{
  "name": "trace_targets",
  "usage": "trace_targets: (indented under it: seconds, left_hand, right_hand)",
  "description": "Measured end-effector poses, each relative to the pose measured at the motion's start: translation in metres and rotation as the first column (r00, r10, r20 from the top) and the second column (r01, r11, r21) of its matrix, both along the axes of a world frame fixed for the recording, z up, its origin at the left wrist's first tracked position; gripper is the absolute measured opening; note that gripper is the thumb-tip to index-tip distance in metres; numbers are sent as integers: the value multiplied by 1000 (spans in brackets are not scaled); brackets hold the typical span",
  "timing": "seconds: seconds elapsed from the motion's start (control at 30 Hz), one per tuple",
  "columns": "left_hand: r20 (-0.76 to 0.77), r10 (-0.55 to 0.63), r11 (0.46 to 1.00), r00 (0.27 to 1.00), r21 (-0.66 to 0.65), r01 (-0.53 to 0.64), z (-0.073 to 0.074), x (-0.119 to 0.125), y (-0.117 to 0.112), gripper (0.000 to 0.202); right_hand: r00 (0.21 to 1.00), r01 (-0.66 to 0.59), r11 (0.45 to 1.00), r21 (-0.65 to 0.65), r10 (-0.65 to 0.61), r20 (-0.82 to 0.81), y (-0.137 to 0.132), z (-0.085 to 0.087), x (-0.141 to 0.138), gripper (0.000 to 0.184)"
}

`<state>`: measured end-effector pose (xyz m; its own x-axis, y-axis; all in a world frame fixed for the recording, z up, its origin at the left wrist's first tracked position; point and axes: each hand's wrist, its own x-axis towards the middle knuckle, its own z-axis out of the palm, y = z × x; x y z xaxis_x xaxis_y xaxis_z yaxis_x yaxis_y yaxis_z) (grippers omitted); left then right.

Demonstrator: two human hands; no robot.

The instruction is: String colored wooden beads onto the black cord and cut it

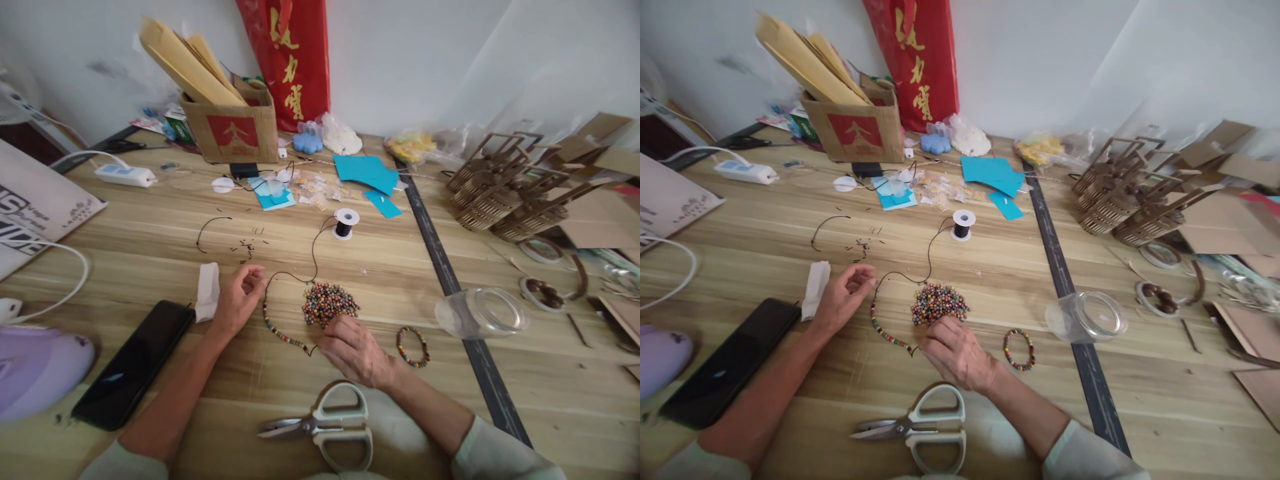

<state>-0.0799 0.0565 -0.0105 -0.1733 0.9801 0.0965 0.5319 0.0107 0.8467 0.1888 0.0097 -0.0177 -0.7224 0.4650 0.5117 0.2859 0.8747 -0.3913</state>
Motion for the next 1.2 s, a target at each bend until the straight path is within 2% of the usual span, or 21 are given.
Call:
trace_targets:
  seconds: [0.1, 0.2, 0.23, 0.3, 0.37, 0.4, 0.47, 0.53, 0.7, 0.8, 1.0, 1.2]
  left_hand:
    - [53, 87, 993, 995, 75, -91, 8, 3, -2, 32]
    - [127, 75, 990, 989, 110, -89, 20, 12, -7, 25]
    - [145, 43, 994, 988, 96, -57, 24, 17, -10, 22]
    - [161, -92, 995, 983, 41, 87, 31, 28, -16, 19]
    - [197, -271, 960, 942, -20, 280, 34, 42, -23, 19]
    - [227, -321, 938, 920, -62, 342, 34, 49, -26, 19]
    - [293, -386, 887, 875, -144, 439, 33, 62, -32, 20]
    - [325, -449, 840, 832, -163, 517, 31, 72, -36, 22]
    - [356, -543, 753, 761, -195, 628, 30, 84, -40, 23]
    - [385, -533, 741, 753, -217, 635, 29, 86, -40, 18]
    - [390, -486, 780, 782, -209, 589, 19, 85, -43, 10]
    - [349, -474, 798, 809, -219, 562, 13, 82, -42, 10]
  right_hand:
    - [1000, 7, 1000, -6, -7, 4, 0, -2, 1, 18]
    - [1000, 16, 1000, -4, -16, 3, 1, -2, 1, 17]
    - [1000, 17, 1000, -2, -17, -1, 1, -2, 1, 17]
    - [1000, 20, 1000, -1, -20, -16, 2, 0, 1, 17]
    - [999, 37, 999, -2, -37, -35, 2, 2, 1, 17]
    - [998, 48, 999, -4, -48, -41, 2, 3, 0, 17]
    - [996, 64, 998, -13, -65, -56, 3, 5, 0, 16]
    - [994, 71, 997, -25, -73, -78, 4, 6, 0, 16]
    - [982, 112, 993, -46, -118, -147, 5, 3, -1, 14]
    - [975, 138, 989, -49, -145, -171, 6, 3, -1, 12]
    - [961, 186, 977, -104, -203, -189, 7, -1, -1, 6]
    - [957, 205, 971, -126, -225, -183, 6, -6, 1, 10]
